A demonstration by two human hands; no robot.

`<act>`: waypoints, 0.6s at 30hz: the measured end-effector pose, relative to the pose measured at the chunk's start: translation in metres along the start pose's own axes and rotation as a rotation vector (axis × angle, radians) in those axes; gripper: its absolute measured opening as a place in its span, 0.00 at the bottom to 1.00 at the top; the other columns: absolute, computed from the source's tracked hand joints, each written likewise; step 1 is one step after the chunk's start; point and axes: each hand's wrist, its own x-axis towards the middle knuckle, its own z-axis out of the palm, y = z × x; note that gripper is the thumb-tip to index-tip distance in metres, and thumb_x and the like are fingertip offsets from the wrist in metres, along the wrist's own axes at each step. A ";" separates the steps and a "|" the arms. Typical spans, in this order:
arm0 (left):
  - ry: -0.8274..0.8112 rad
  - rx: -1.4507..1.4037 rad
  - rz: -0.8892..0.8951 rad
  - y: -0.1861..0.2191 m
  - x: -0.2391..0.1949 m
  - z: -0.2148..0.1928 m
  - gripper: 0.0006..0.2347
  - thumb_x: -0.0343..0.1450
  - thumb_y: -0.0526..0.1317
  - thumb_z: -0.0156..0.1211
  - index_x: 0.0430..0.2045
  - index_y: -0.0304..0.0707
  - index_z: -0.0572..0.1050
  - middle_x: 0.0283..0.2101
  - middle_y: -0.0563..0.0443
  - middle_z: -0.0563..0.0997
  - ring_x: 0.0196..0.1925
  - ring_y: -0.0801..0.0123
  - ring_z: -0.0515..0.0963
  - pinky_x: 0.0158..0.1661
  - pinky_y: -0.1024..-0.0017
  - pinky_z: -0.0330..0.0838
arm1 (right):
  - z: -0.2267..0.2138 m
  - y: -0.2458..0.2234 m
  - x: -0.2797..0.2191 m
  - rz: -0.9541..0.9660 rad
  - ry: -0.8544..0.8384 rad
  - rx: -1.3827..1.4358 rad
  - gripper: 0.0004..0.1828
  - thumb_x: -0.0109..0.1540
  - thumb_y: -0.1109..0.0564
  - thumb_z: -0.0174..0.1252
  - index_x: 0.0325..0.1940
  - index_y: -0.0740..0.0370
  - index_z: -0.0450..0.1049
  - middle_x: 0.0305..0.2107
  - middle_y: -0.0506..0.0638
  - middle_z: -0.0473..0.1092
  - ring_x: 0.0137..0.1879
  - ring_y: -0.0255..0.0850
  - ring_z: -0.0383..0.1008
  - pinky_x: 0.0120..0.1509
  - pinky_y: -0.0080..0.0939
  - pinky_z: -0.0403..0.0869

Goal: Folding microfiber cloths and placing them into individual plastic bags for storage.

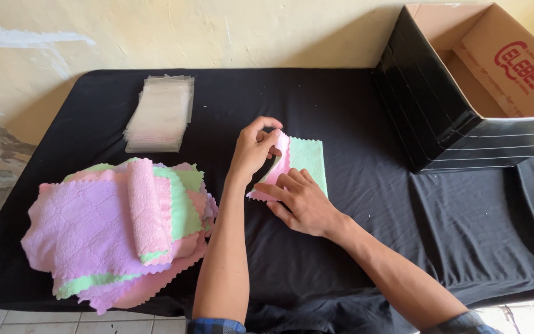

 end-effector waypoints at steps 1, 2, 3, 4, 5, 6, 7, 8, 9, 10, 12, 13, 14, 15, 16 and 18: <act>-0.038 -0.059 -0.005 -0.001 0.001 0.001 0.08 0.73 0.39 0.58 0.44 0.43 0.77 0.25 0.49 0.80 0.27 0.70 0.85 0.32 0.77 0.80 | -0.003 0.000 0.002 0.027 0.000 0.009 0.18 0.69 0.49 0.48 0.58 0.55 0.76 0.29 0.49 0.64 0.34 0.45 0.61 0.42 0.42 0.61; -0.075 -0.119 -0.010 -0.002 0.003 0.002 0.08 0.74 0.39 0.58 0.43 0.40 0.80 0.28 0.46 0.81 0.29 0.69 0.86 0.33 0.77 0.81 | -0.005 0.000 0.003 0.055 -0.001 0.019 0.17 0.69 0.47 0.48 0.55 0.53 0.77 0.29 0.48 0.65 0.35 0.45 0.62 0.42 0.42 0.61; -0.078 -0.118 -0.010 0.001 0.003 0.003 0.08 0.74 0.39 0.58 0.43 0.40 0.80 0.28 0.46 0.81 0.29 0.69 0.86 0.33 0.77 0.81 | -0.007 0.000 0.004 0.057 0.001 0.018 0.17 0.69 0.47 0.48 0.55 0.53 0.77 0.29 0.48 0.65 0.35 0.45 0.62 0.42 0.42 0.61; -0.080 -0.135 -0.007 0.003 0.002 0.005 0.08 0.73 0.39 0.59 0.42 0.38 0.80 0.30 0.44 0.81 0.31 0.67 0.86 0.36 0.75 0.82 | -0.009 0.000 0.005 0.141 0.049 0.120 0.15 0.68 0.51 0.49 0.52 0.55 0.78 0.29 0.51 0.69 0.35 0.49 0.67 0.43 0.45 0.65; -0.081 -0.154 -0.008 0.005 0.001 0.007 0.09 0.73 0.38 0.60 0.42 0.36 0.81 0.32 0.42 0.82 0.34 0.66 0.86 0.38 0.73 0.82 | -0.011 0.000 0.004 0.225 0.094 0.224 0.13 0.66 0.55 0.50 0.48 0.56 0.79 0.29 0.53 0.74 0.36 0.53 0.72 0.44 0.47 0.69; -0.083 -0.155 -0.011 0.007 -0.001 0.008 0.09 0.73 0.38 0.60 0.42 0.36 0.81 0.32 0.42 0.82 0.34 0.66 0.86 0.38 0.73 0.82 | -0.012 0.000 0.003 0.228 0.093 0.225 0.13 0.66 0.55 0.50 0.48 0.56 0.79 0.29 0.53 0.74 0.36 0.53 0.72 0.44 0.47 0.69; -0.091 -0.176 -0.020 0.011 -0.001 0.008 0.10 0.73 0.39 0.59 0.43 0.33 0.80 0.33 0.43 0.81 0.36 0.65 0.86 0.41 0.73 0.82 | -0.014 0.001 0.004 0.344 0.143 0.265 0.09 0.65 0.56 0.55 0.42 0.55 0.81 0.26 0.50 0.76 0.33 0.48 0.74 0.44 0.44 0.71; -0.099 -0.197 -0.029 0.015 -0.001 0.007 0.11 0.73 0.39 0.59 0.43 0.31 0.80 0.35 0.44 0.81 0.39 0.64 0.87 0.43 0.73 0.81 | -0.016 0.001 0.004 0.461 0.194 0.305 0.07 0.64 0.57 0.59 0.35 0.54 0.83 0.23 0.47 0.78 0.30 0.43 0.76 0.43 0.40 0.72; -0.098 -0.196 -0.029 0.020 -0.002 0.006 0.11 0.73 0.39 0.59 0.43 0.31 0.80 0.35 0.44 0.81 0.39 0.64 0.87 0.43 0.73 0.81 | -0.017 0.007 0.001 0.459 0.194 0.307 0.07 0.64 0.57 0.59 0.35 0.54 0.83 0.23 0.47 0.78 0.30 0.43 0.76 0.43 0.40 0.72; -0.117 -0.186 -0.022 0.024 -0.004 0.005 0.12 0.72 0.37 0.59 0.46 0.28 0.79 0.38 0.41 0.80 0.41 0.62 0.86 0.46 0.71 0.81 | -0.018 0.014 -0.002 0.553 0.217 0.326 0.04 0.61 0.57 0.63 0.33 0.53 0.83 0.22 0.45 0.78 0.30 0.39 0.77 0.42 0.36 0.74; -0.142 -0.173 -0.012 0.025 0.002 0.004 0.15 0.70 0.34 0.58 0.49 0.25 0.77 0.42 0.37 0.80 0.44 0.60 0.85 0.48 0.69 0.80 | -0.015 0.031 -0.013 0.647 0.247 0.343 0.02 0.58 0.57 0.67 0.31 0.51 0.83 0.20 0.44 0.78 0.29 0.35 0.78 0.40 0.33 0.75; -0.174 -0.072 0.042 0.019 0.008 0.006 0.16 0.68 0.32 0.58 0.50 0.27 0.77 0.42 0.37 0.80 0.44 0.60 0.85 0.47 0.67 0.80 | -0.011 0.042 -0.022 0.739 0.207 0.315 0.03 0.55 0.56 0.70 0.32 0.50 0.83 0.23 0.44 0.77 0.30 0.36 0.78 0.40 0.36 0.76; -0.205 0.028 0.097 0.014 0.014 0.007 0.18 0.66 0.29 0.58 0.51 0.29 0.77 0.43 0.36 0.80 0.43 0.60 0.85 0.46 0.64 0.80 | -0.007 0.052 -0.031 0.830 0.167 0.285 0.07 0.52 0.55 0.72 0.34 0.49 0.83 0.25 0.44 0.77 0.31 0.37 0.79 0.40 0.39 0.77; -0.210 0.027 0.096 0.012 0.016 0.010 0.18 0.66 0.29 0.58 0.51 0.29 0.77 0.43 0.36 0.80 0.43 0.60 0.85 0.46 0.64 0.80 | -0.015 0.050 -0.031 0.836 0.168 0.283 0.07 0.52 0.55 0.72 0.34 0.49 0.83 0.25 0.44 0.77 0.31 0.37 0.79 0.40 0.39 0.77; -0.195 0.166 0.138 0.010 0.019 0.013 0.15 0.67 0.29 0.57 0.48 0.30 0.79 0.40 0.38 0.80 0.40 0.59 0.85 0.43 0.65 0.81 | -0.023 0.048 -0.031 0.886 0.094 0.343 0.10 0.53 0.59 0.68 0.38 0.53 0.82 0.27 0.48 0.76 0.30 0.37 0.78 0.38 0.39 0.77; -0.185 0.304 0.193 0.007 0.031 0.022 0.12 0.68 0.28 0.56 0.44 0.32 0.81 0.37 0.39 0.80 0.38 0.59 0.85 0.40 0.66 0.81 | -0.036 0.049 -0.031 0.934 0.028 0.395 0.14 0.53 0.63 0.64 0.43 0.58 0.82 0.29 0.52 0.76 0.29 0.38 0.78 0.36 0.39 0.76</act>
